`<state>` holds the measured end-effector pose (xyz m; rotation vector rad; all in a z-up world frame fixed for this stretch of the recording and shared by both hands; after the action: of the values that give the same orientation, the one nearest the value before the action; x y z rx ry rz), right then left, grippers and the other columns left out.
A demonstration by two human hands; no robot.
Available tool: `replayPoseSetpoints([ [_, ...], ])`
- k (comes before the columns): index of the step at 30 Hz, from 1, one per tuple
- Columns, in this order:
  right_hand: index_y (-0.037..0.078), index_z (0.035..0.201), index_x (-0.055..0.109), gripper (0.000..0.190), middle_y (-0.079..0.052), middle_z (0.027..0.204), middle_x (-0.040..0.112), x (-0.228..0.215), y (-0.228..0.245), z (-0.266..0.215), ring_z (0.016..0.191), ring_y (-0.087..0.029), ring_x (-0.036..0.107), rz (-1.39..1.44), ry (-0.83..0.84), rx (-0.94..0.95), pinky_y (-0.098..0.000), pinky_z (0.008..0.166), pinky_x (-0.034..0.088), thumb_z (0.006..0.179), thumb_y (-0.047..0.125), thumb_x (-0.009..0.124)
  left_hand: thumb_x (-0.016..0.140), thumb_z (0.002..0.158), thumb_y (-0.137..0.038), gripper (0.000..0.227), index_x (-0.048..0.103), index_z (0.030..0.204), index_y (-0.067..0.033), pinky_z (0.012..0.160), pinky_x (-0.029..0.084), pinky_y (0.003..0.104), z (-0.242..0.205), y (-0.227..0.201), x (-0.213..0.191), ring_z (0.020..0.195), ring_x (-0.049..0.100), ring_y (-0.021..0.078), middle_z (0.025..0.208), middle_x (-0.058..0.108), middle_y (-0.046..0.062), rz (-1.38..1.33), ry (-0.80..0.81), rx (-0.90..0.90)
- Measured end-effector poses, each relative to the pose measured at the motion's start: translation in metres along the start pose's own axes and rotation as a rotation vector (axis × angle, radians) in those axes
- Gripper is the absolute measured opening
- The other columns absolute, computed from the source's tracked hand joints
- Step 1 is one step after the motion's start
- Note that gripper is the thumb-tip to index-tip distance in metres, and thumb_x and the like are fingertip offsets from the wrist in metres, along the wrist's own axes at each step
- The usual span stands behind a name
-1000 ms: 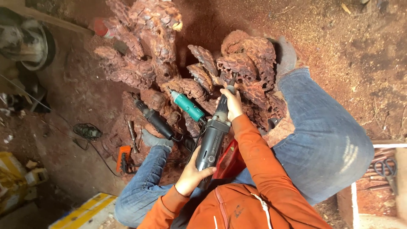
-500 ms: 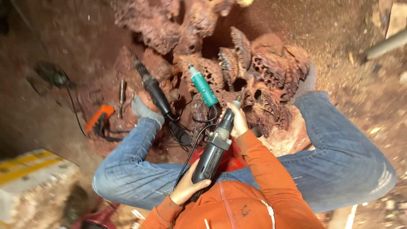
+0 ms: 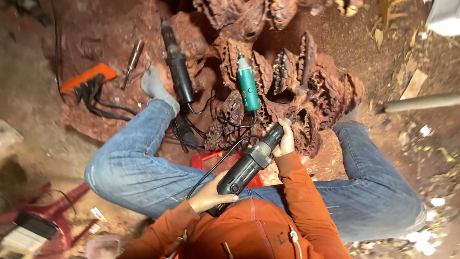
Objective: Carving intricate details into a large piece of wood using a power rotary tool
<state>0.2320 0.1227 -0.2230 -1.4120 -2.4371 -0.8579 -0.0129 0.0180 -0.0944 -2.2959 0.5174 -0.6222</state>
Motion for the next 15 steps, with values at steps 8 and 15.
replayPoseSetpoints([
  [8,0.003,0.097,0.056,0.037,-0.011,0.081,0.067,-0.026,0.000,0.015,0.071,-0.022,0.071,-0.088,-0.103,-0.033,-0.0420,0.073,0.067,0.081,0.024,0.081,0.090,0.059,-0.056,0.104,0.046,0.150,-0.0352,0.097,0.051,0.037,0.005,0.010,0.002,0.121,0.064,0.0291,0.129,0.066,0.015,0.127,-0.071,-0.198],
  [15,0.005,0.091,0.060,0.031,-0.007,0.076,0.065,-0.016,-0.001,0.007,0.066,-0.019,0.067,-0.096,-0.100,-0.013,-0.0393,0.066,0.064,0.078,0.025,0.078,0.081,0.065,-0.063,0.105,0.034,0.155,-0.0383,0.102,0.050,0.041,-0.016,-0.017,-0.002,0.128,0.060,0.0324,0.135,0.062,0.018,0.225,0.000,-0.268],
])
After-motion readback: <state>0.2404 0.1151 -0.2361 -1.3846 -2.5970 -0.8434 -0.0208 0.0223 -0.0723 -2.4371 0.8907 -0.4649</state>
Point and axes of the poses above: each hand's wrist, its own z-axis towards the middle knuckle, its own x-axis out of the palm, y = z × x, the point moved 8 cm from there along z, towards the middle knuckle
